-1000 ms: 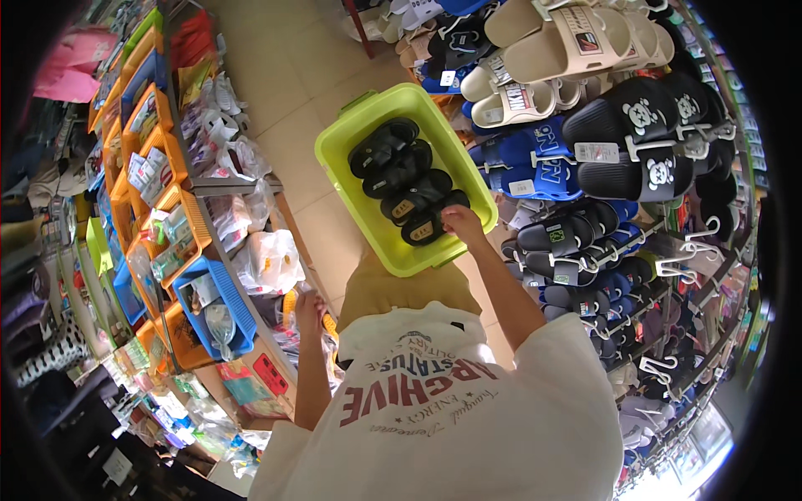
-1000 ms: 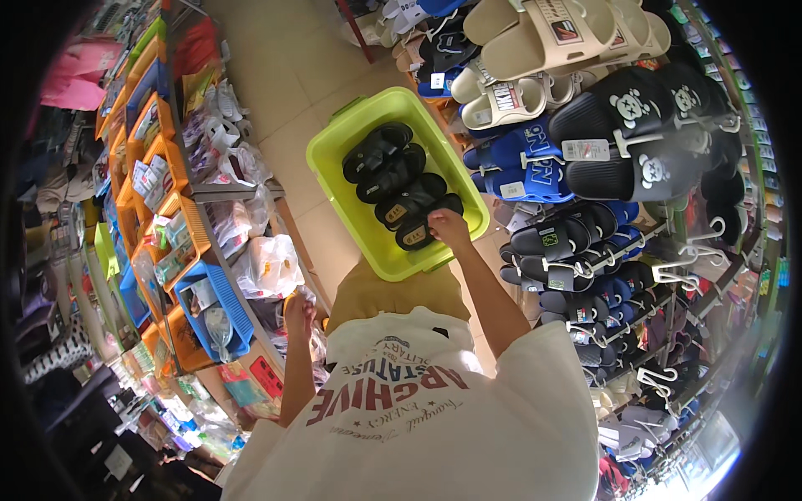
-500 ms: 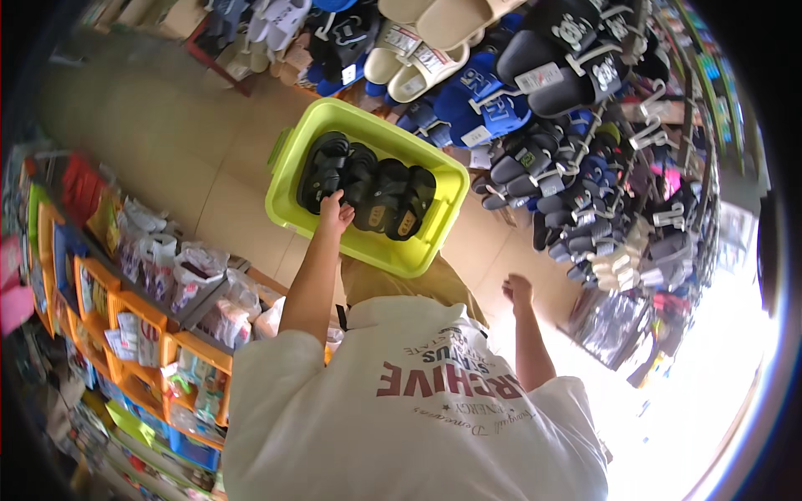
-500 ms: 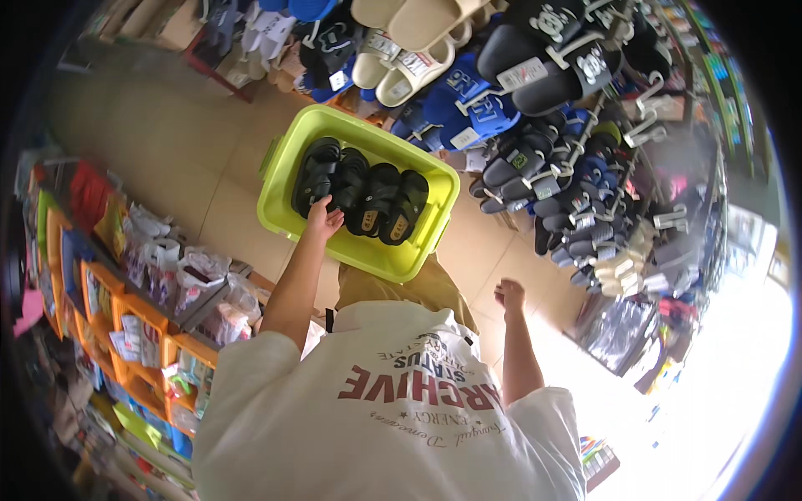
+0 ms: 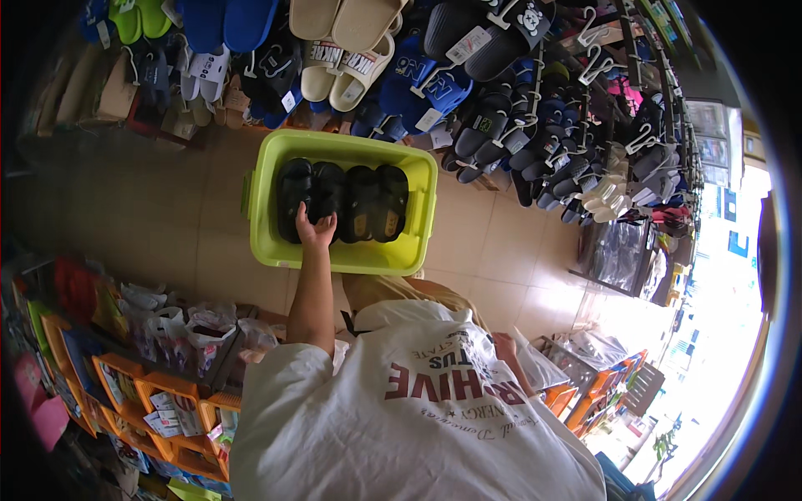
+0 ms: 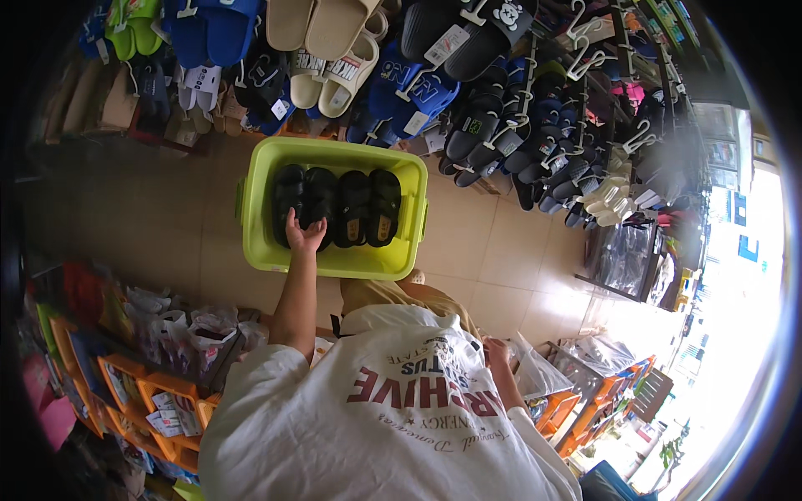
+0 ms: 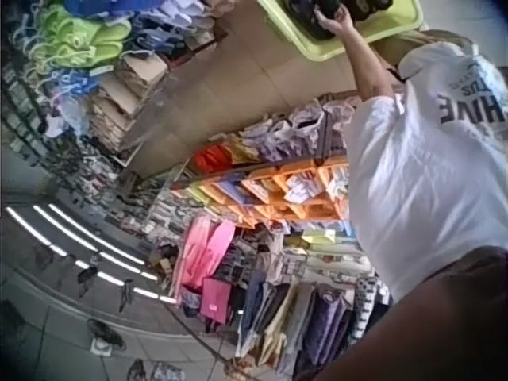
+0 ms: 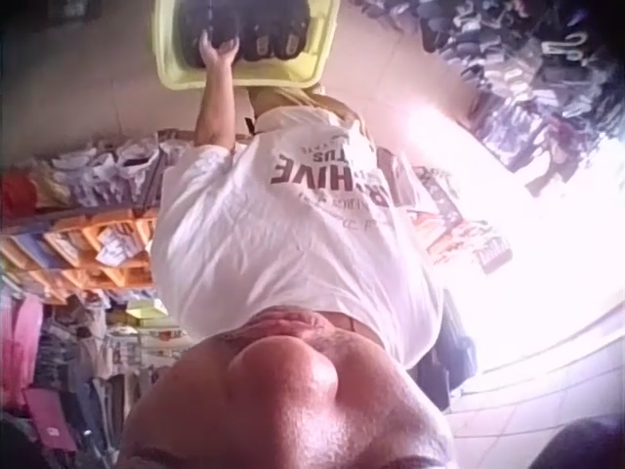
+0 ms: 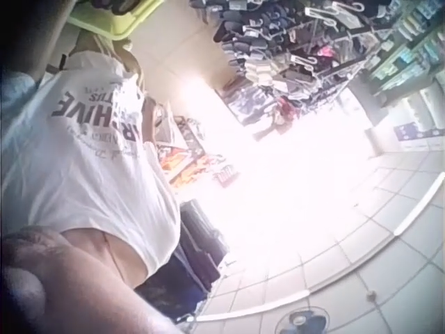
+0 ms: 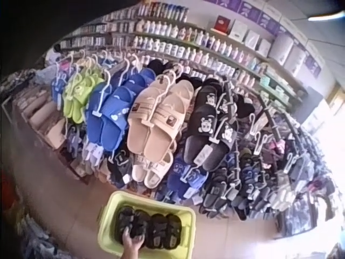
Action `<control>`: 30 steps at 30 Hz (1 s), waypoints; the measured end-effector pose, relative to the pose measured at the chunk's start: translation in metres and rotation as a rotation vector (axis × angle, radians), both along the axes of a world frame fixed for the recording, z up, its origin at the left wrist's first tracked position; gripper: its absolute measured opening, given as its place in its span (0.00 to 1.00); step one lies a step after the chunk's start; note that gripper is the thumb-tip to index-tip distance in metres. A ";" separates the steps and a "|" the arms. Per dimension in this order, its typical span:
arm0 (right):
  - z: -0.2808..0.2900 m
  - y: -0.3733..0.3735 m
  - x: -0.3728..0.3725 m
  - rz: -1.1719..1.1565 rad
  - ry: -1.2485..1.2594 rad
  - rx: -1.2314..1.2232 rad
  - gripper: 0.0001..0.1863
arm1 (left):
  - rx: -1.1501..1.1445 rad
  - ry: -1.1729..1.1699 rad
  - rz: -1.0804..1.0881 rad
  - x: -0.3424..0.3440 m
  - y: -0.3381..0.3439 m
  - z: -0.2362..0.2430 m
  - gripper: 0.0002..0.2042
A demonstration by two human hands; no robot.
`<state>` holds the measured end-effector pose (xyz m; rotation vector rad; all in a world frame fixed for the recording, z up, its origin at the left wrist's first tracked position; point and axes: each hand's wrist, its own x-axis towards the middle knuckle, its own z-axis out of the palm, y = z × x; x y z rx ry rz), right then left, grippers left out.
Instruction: Hanging pairs of sandals onto a display rack using plastic hangers.
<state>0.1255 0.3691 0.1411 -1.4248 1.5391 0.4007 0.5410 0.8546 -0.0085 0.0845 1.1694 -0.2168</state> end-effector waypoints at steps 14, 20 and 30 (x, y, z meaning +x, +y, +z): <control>0.055 0.051 0.166 0.582 -0.414 -0.278 0.11 | -0.145 -0.521 0.062 -0.027 -0.040 0.131 0.14; 0.103 0.044 0.181 0.700 -0.616 -0.272 0.13 | -0.130 -0.869 -0.208 -0.072 -0.093 0.203 0.09; 0.156 -0.030 0.167 0.216 -1.262 0.540 0.39 | 0.001 -1.152 -0.648 -0.194 -0.252 0.309 0.35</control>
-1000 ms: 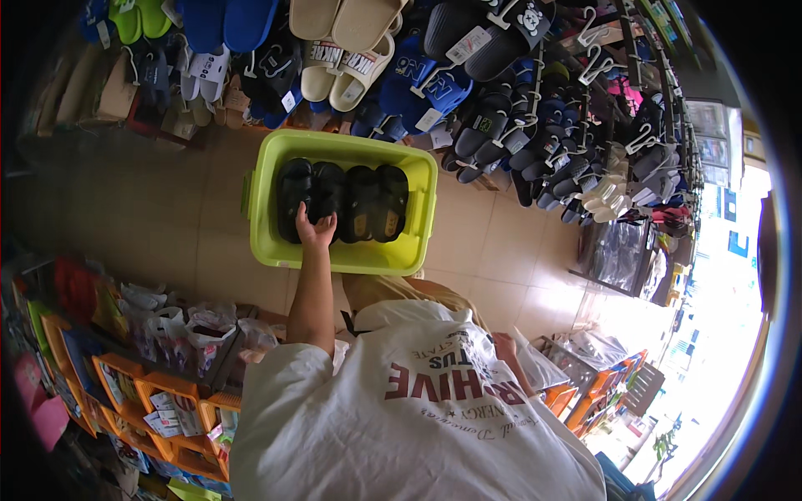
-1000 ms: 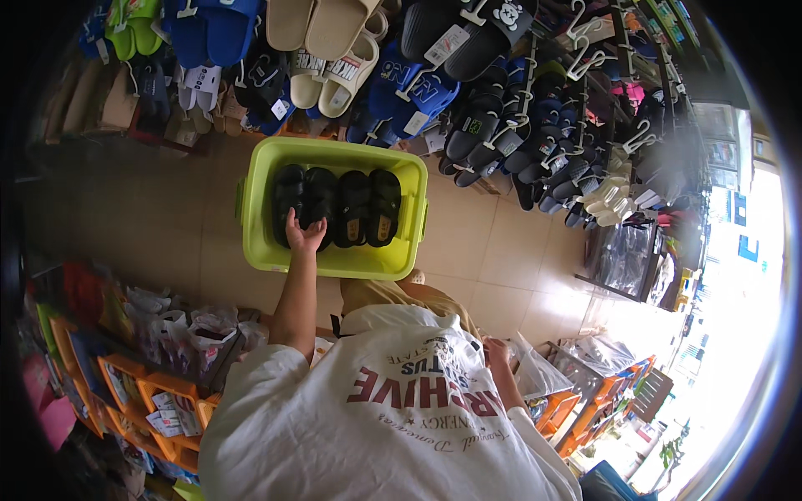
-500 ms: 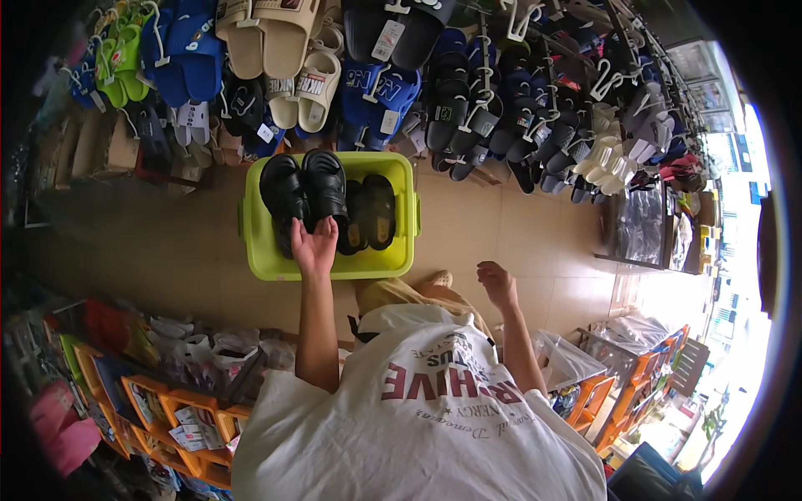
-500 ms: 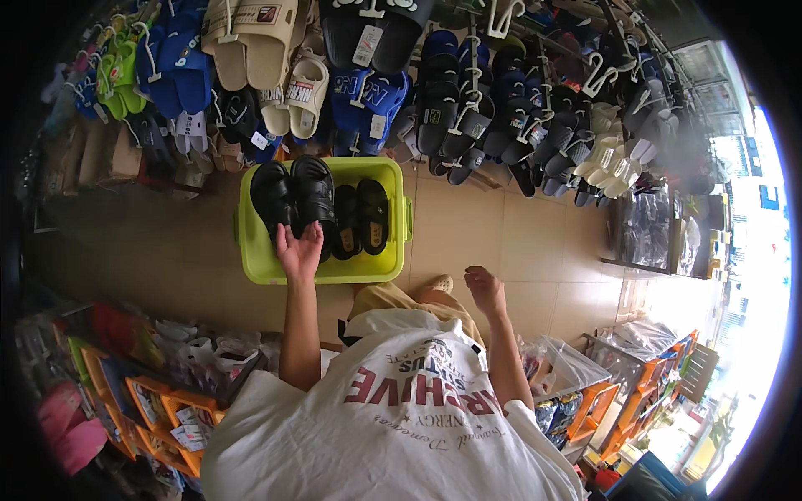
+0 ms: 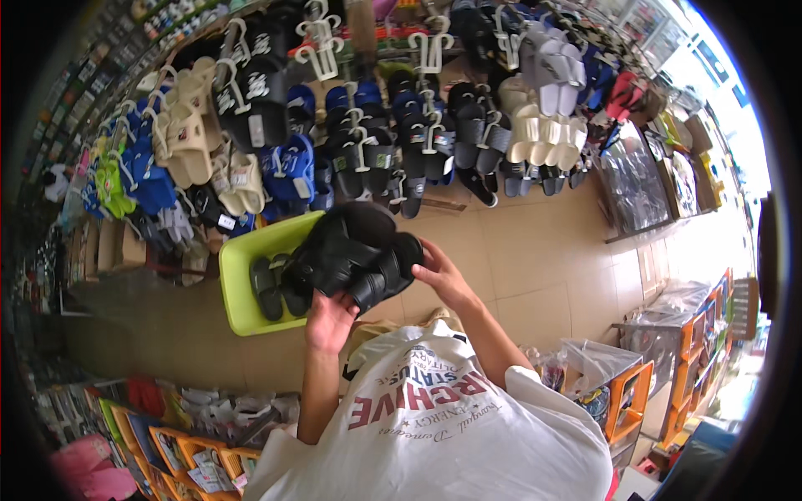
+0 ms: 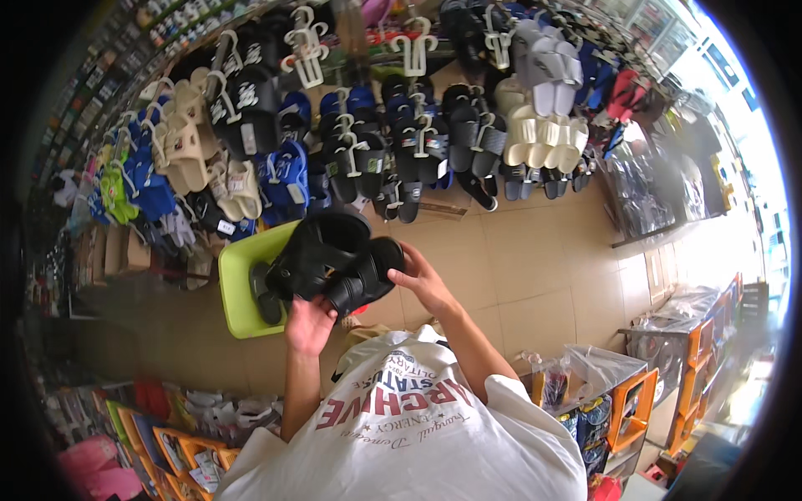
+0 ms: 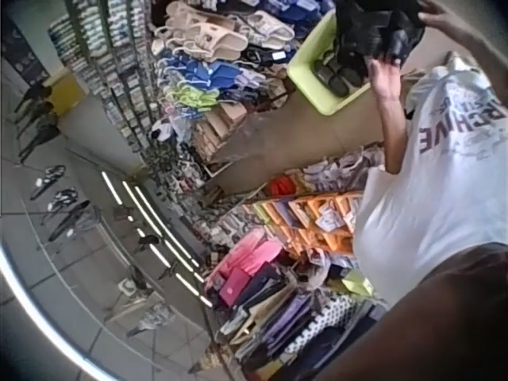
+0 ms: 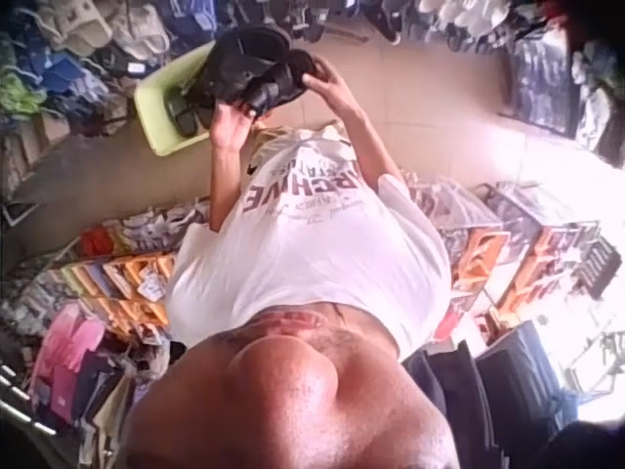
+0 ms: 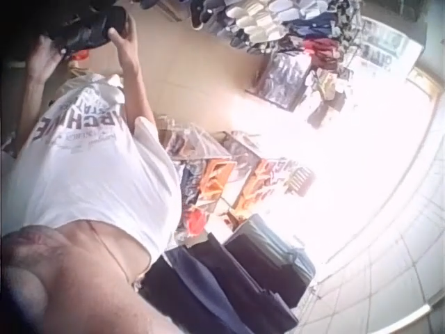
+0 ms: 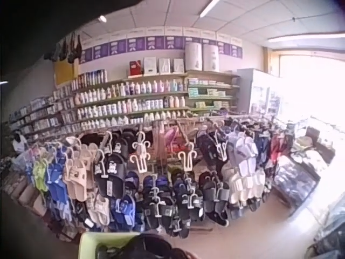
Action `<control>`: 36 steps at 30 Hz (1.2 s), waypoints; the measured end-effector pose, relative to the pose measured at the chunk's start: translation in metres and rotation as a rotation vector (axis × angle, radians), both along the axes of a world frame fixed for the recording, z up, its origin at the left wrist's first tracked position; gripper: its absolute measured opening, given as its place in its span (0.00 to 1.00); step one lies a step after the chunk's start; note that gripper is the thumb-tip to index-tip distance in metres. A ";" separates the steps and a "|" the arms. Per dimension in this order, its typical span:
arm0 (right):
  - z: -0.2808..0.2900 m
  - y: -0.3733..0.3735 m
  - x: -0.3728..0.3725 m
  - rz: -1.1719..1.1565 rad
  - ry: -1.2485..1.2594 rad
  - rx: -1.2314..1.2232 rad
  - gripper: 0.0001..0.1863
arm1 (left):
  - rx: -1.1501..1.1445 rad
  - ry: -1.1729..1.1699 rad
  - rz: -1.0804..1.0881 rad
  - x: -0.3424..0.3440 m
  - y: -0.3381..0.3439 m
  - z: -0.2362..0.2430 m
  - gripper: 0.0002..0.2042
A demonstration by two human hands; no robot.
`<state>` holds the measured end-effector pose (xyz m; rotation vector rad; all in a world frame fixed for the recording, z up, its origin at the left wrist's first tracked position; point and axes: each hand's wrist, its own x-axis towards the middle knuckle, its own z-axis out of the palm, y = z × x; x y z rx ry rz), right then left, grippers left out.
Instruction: Hanging pairs of sandals onto a display rack using plastic hangers.
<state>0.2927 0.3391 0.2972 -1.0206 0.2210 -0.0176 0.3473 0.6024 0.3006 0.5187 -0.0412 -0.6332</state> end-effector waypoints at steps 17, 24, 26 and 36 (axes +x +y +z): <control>0.007 -0.141 -0.139 -0.605 0.090 0.114 0.25 | 0.736 -0.379 -0.523 -0.074 -0.204 0.030 0.09; 0.013 -0.192 -0.137 -0.725 0.118 0.040 0.15 | 0.954 -0.713 -0.935 -0.011 -0.253 0.068 0.13; 0.018 -0.206 -0.129 -0.744 0.138 0.026 0.14 | 0.861 -0.702 -0.854 0.002 -0.271 0.060 0.14; 0.046 -0.287 -0.026 -0.858 0.164 -0.041 0.16 | 0.602 -0.708 -0.619 0.096 -0.361 0.036 0.12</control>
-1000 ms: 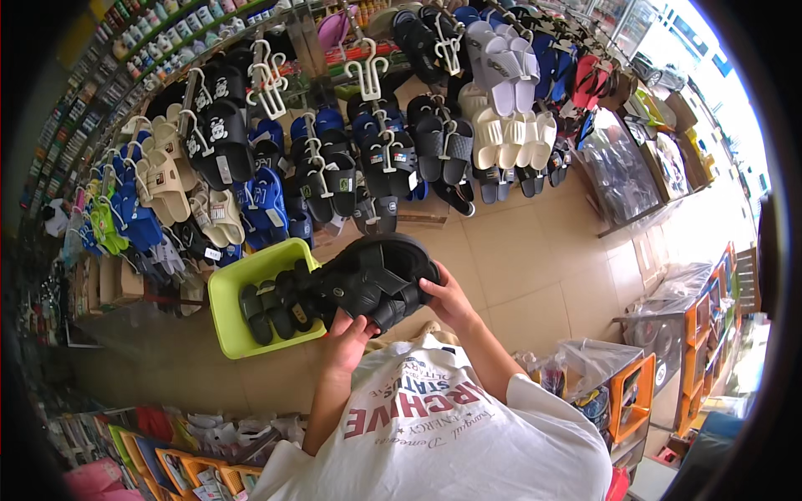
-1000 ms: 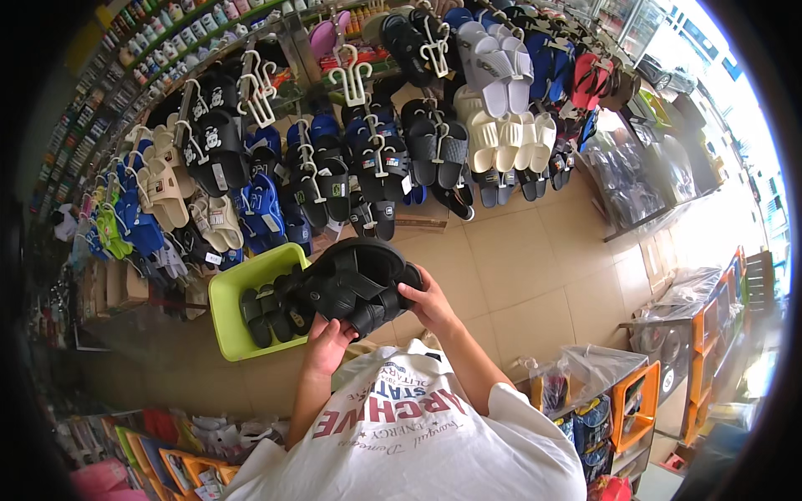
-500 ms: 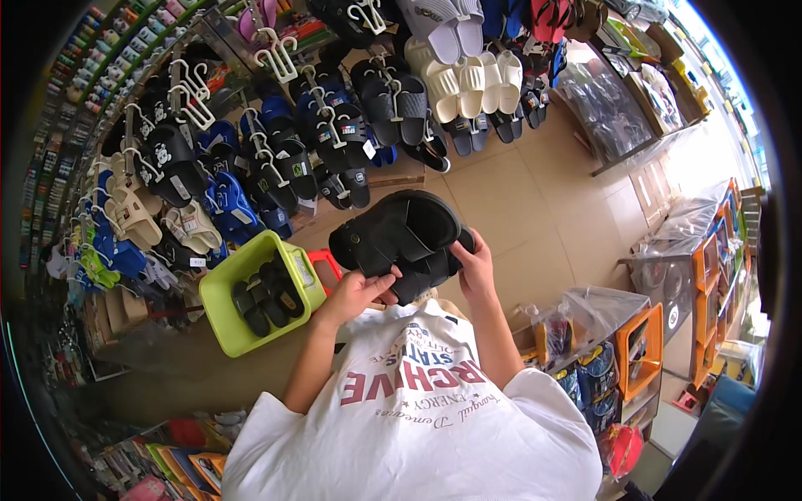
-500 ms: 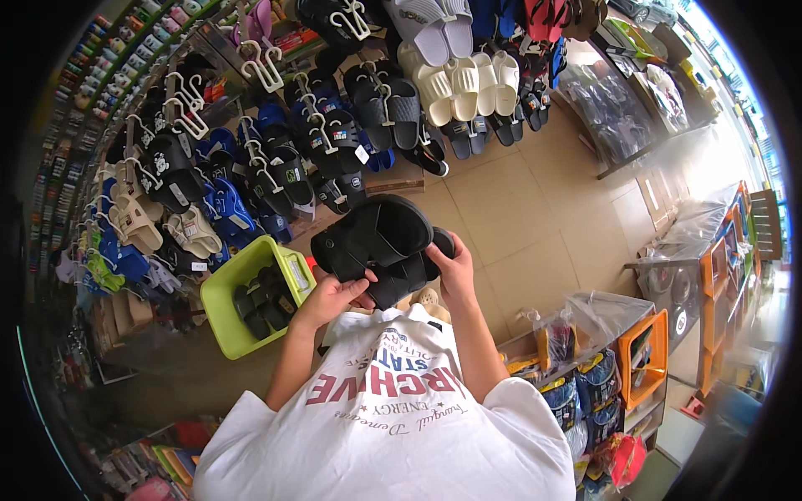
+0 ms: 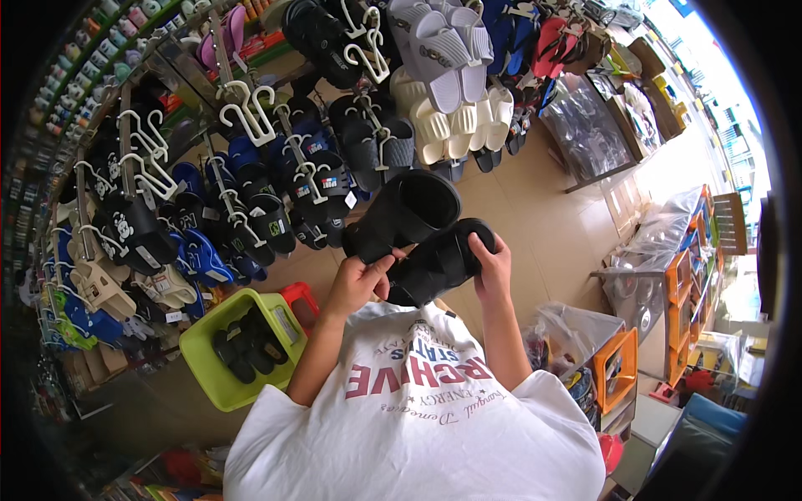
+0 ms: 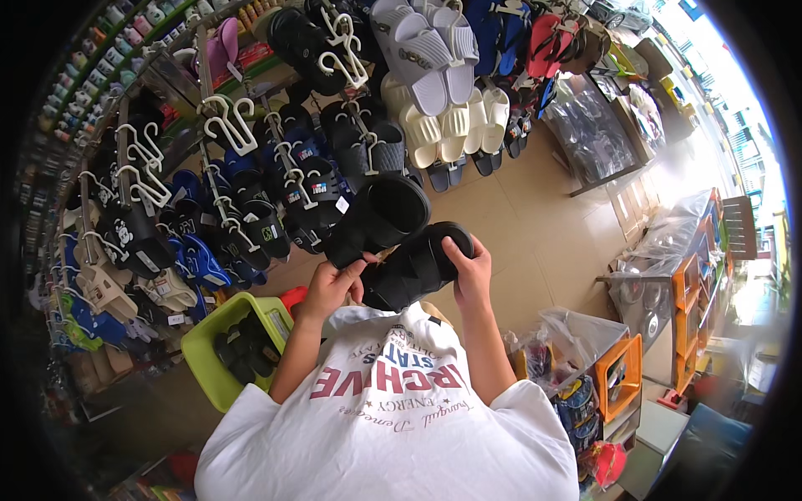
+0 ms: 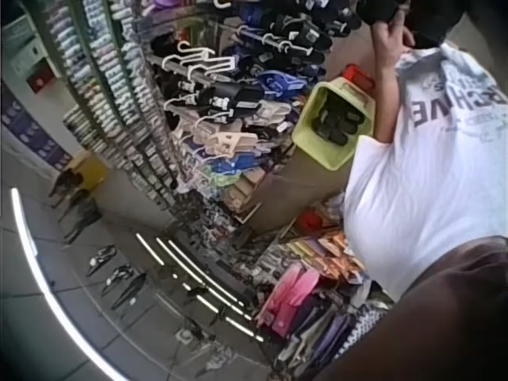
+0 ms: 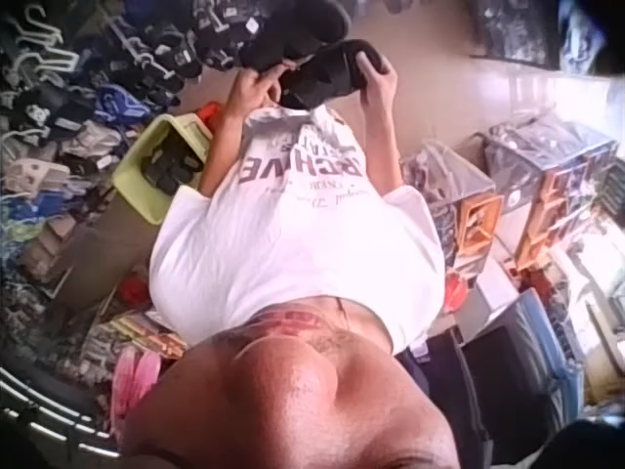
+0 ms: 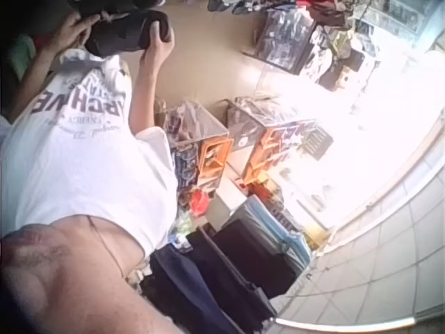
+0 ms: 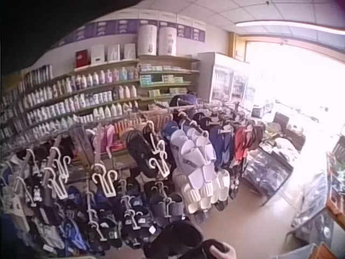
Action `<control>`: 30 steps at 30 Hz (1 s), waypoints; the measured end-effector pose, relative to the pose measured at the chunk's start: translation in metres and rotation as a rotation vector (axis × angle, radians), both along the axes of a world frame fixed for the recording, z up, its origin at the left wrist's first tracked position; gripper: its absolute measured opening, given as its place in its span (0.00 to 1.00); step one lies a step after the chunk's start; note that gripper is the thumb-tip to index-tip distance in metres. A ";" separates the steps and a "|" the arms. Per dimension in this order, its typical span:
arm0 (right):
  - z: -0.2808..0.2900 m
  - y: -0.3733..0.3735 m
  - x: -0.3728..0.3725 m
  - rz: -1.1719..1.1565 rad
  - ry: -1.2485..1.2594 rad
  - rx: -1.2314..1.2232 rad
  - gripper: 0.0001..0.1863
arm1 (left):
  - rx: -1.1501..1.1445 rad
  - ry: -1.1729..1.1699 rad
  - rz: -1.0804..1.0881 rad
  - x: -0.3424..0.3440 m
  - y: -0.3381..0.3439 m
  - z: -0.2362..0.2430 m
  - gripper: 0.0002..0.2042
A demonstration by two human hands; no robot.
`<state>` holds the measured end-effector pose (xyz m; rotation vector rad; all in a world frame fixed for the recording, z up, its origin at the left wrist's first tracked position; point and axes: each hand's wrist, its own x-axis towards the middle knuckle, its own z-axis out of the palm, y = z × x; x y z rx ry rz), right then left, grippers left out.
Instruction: Hanging pairs of sandals onto a display rack using plastic hangers.
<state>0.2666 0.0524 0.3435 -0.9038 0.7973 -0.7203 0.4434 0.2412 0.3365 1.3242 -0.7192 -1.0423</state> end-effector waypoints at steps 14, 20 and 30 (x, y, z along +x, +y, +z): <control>0.044 -0.060 0.128 0.069 -0.004 -0.031 0.15 | 0.148 -0.275 -0.007 0.094 -0.047 0.035 0.15; 0.043 -0.092 0.151 0.263 0.027 0.048 0.18 | 0.198 -0.401 0.008 0.089 -0.058 0.042 0.25; 0.054 -0.128 0.163 0.354 0.006 0.097 0.20 | 0.123 -0.413 0.467 0.063 -0.091 0.018 0.21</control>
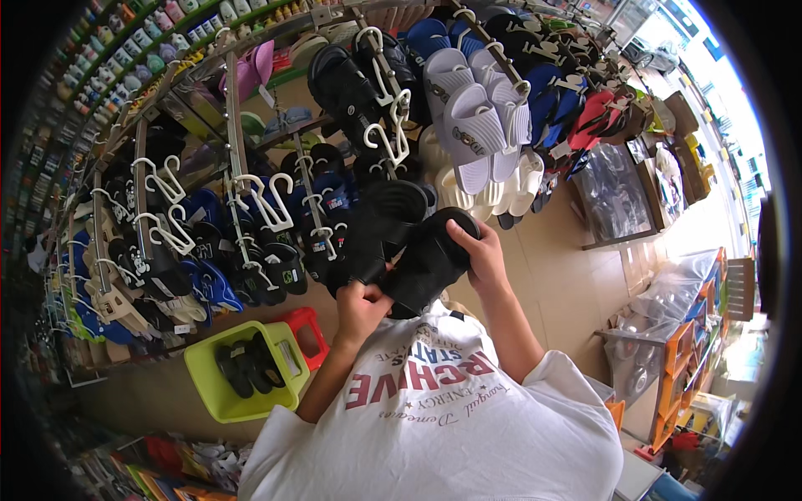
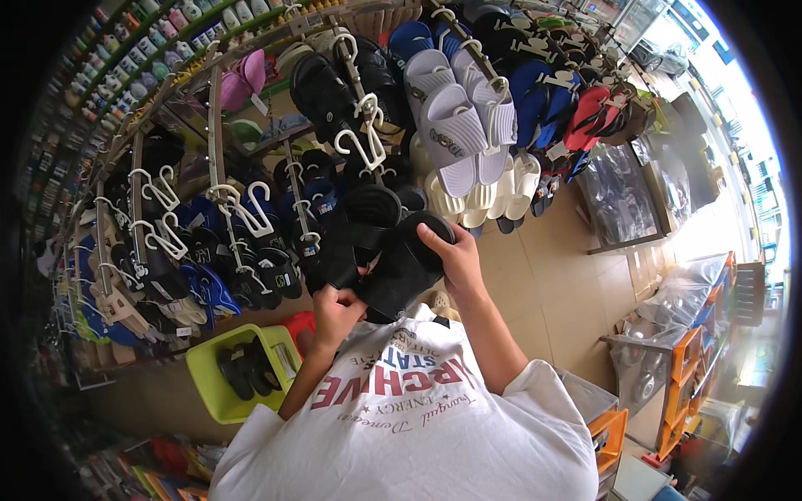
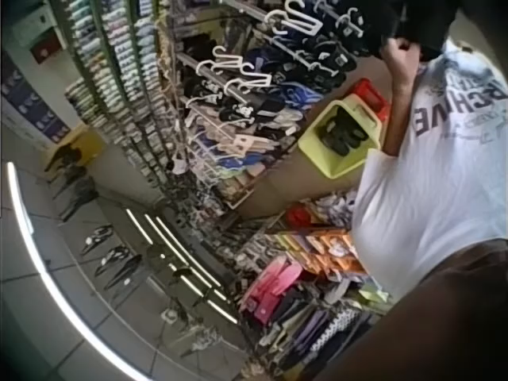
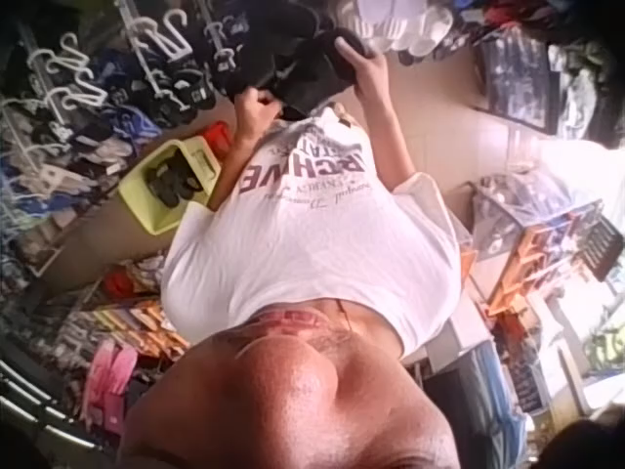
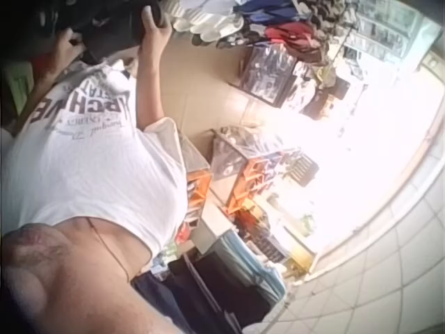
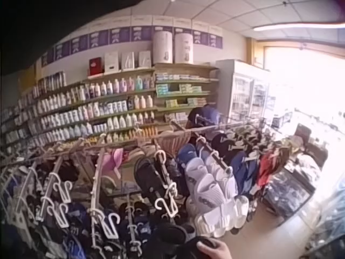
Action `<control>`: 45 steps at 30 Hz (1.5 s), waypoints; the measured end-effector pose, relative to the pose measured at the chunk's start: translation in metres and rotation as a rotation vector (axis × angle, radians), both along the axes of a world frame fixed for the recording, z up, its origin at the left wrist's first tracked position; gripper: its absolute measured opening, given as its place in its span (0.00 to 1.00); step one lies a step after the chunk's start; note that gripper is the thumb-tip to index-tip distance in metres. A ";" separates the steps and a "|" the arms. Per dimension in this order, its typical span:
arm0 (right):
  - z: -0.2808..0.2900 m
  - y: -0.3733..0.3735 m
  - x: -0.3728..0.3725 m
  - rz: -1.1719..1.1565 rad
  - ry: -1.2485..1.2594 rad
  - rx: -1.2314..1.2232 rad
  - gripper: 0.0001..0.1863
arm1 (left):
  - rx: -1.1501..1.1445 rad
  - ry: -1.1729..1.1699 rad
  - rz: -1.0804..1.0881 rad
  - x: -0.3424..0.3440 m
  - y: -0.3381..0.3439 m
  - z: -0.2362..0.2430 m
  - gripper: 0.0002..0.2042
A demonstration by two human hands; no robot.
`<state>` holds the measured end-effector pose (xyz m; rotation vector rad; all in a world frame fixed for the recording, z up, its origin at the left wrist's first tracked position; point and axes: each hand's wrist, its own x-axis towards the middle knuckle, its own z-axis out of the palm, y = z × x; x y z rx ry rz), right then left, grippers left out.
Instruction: Hanging pairs of sandals onto a display rack using plastic hangers.
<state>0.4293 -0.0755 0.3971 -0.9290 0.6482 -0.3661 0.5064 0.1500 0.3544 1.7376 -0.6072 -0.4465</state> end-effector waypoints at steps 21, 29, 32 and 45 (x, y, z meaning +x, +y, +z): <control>0.018 -0.059 -0.003 0.405 0.078 -0.704 0.28 | 0.060 -0.446 -0.061 -0.019 -0.030 0.031 0.17; 0.036 -0.069 0.010 0.426 0.082 -1.123 0.20 | 0.169 -0.357 -0.180 -0.019 -0.025 0.032 0.20; 0.046 -0.070 0.011 0.451 0.143 -1.124 0.19 | 0.185 -0.242 -0.177 -0.018 -0.019 0.024 0.20; 0.117 -0.084 0.036 0.674 -0.090 -1.472 0.22 | -0.390 0.130 0.070 0.070 0.009 0.045 0.18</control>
